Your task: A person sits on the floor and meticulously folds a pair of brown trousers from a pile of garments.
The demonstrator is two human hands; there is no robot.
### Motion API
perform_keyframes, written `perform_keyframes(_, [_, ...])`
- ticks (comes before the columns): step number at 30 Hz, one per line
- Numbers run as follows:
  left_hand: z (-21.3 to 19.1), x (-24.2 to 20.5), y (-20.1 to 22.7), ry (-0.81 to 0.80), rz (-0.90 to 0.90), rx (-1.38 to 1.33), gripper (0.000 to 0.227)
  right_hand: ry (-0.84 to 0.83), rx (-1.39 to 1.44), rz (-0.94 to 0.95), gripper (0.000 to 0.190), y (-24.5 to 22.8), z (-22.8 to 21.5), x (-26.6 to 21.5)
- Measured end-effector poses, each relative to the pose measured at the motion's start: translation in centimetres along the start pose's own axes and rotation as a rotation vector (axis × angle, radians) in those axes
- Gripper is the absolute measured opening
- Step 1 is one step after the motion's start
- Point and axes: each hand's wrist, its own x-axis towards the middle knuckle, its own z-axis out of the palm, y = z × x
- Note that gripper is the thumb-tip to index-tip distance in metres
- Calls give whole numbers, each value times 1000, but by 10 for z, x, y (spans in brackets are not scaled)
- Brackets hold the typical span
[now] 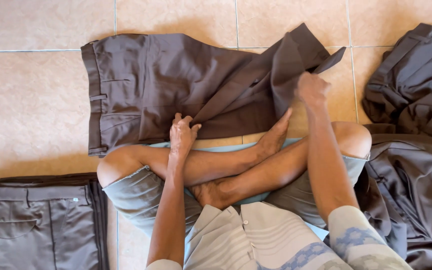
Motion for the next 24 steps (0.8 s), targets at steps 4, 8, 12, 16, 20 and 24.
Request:
perform_keyframes(4, [2, 9, 4, -97, 13, 239, 51, -251, -169, -97, 18, 40, 34, -1])
perform_keyframes(8, [-5, 54, -39, -127, -122, 325, 62, -206, -39, -283, 34, 5, 61, -1])
perform_keyframes(12, [-28, 88, -102, -82, -242, 331, 79, -88, -82, -499, 33, -41, 6, -44])
perform_keyframes(16, [-53, 82, -118, -23, -322, 386, 83, 57, -236, -391, 24, -8, 14, -29])
perform_keyframes(20, [-39, 82, -122, 24, -377, 400, 79, -221, -376, -215, 41, 69, 74, 10])
perform_keyframes(24, [-30, 77, -127, 128, -289, 437, 72, -361, -142, -363, 23, 14, -27, -38])
